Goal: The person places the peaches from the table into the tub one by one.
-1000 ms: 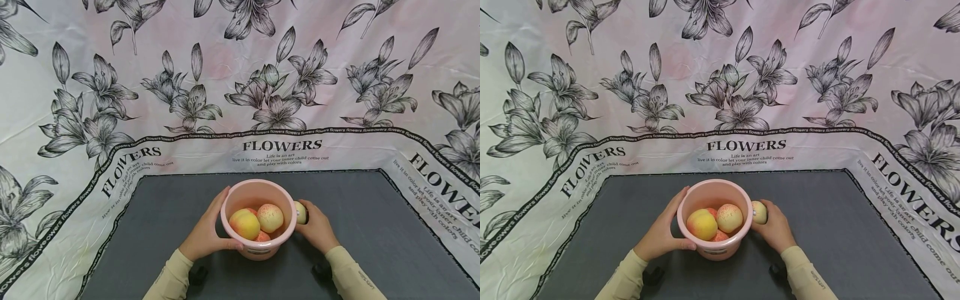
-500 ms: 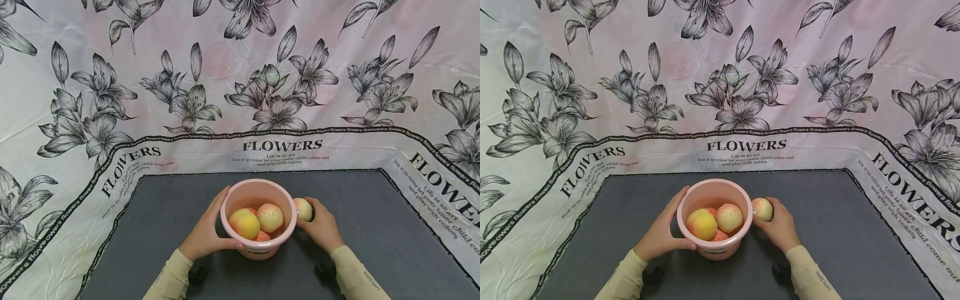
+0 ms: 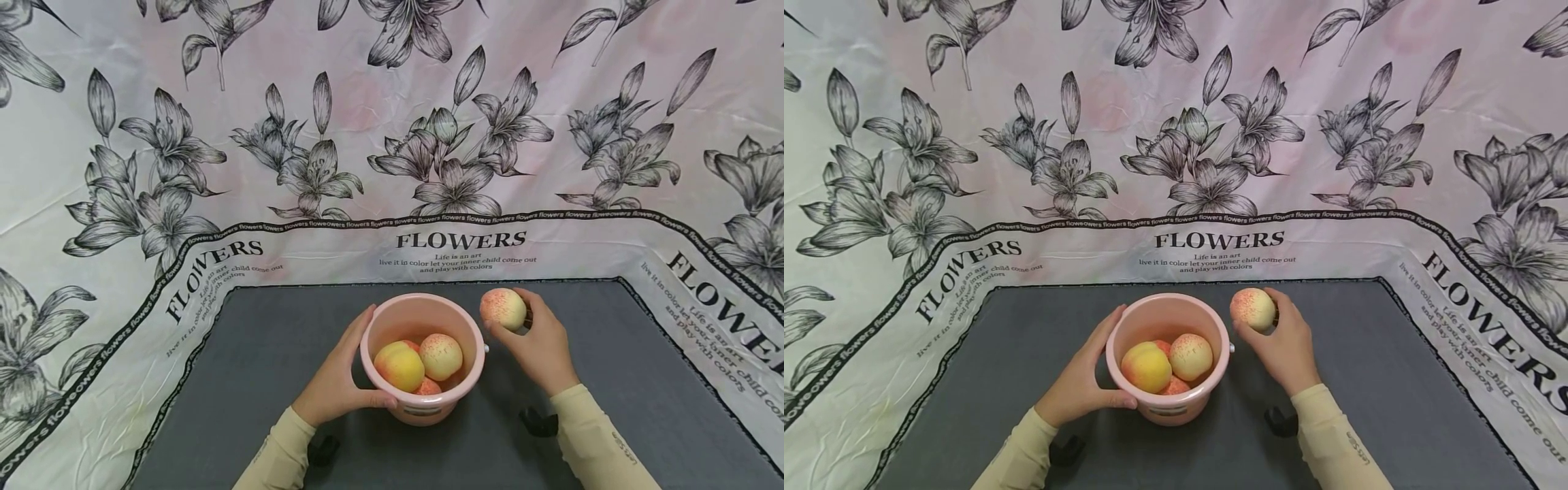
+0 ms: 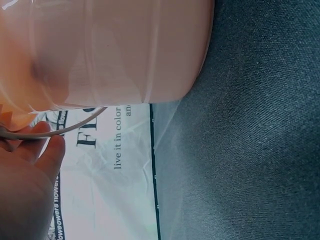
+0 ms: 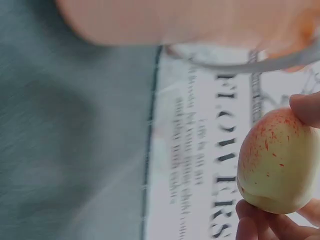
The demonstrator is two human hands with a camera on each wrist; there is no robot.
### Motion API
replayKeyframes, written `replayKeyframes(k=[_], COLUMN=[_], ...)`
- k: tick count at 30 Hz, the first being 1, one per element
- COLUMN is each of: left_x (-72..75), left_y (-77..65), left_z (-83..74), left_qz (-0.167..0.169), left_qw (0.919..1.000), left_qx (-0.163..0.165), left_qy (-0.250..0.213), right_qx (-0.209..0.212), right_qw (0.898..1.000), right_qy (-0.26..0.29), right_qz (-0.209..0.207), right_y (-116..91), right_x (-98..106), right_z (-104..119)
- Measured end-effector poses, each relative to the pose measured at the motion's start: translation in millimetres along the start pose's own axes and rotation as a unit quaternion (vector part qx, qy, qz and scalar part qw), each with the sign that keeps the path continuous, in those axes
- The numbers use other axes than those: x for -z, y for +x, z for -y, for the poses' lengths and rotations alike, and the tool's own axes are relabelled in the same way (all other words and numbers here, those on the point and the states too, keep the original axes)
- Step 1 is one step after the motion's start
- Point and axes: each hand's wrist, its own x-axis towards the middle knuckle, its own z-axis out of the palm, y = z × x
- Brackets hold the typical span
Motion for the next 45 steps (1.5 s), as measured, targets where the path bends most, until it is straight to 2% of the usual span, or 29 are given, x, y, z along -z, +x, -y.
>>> replayKeyframes(k=[5,9,14,17,26,32,45], left_x=[0.1,1.2,0.3,-1.1,-6.1,-6.7,-3.9], left_y=[0.0,0.7,1.6,2.0,5.2,5.3,4.0], left_z=[-0.4,-1.1,-2.4,-3.0,-4.1,-3.3,-2.3], left_qz=[-0.001,-0.003,0.0,0.001,0.002,0.005,0.001], left_qw=[1.0,1.0,1.0,1.0,1.0,0.9999,1.0], left_qx=[0.003,0.004,-0.002,-0.003,-0.008,-0.008,-0.002], left_qy=[0.003,0.002,-0.003,-0.003,0.002,0.004,0.005], right_qx=[0.033,0.07,0.107,0.116,0.136,0.149,0.137], right_qw=[0.999,0.997,0.993,0.992,0.988,0.987,0.99], right_qy=[0.01,0.023,0.027,0.032,0.013,0.004,0.024], right_qz=[-0.009,0.006,0.034,0.05,0.069,0.054,0.03], right_y=[-4,-7,-11,-13,-17,-16,-21], right_x=[9,7,-3,-9,-20,-20,-17], right_z=[33,58,76,82,85,80,71])
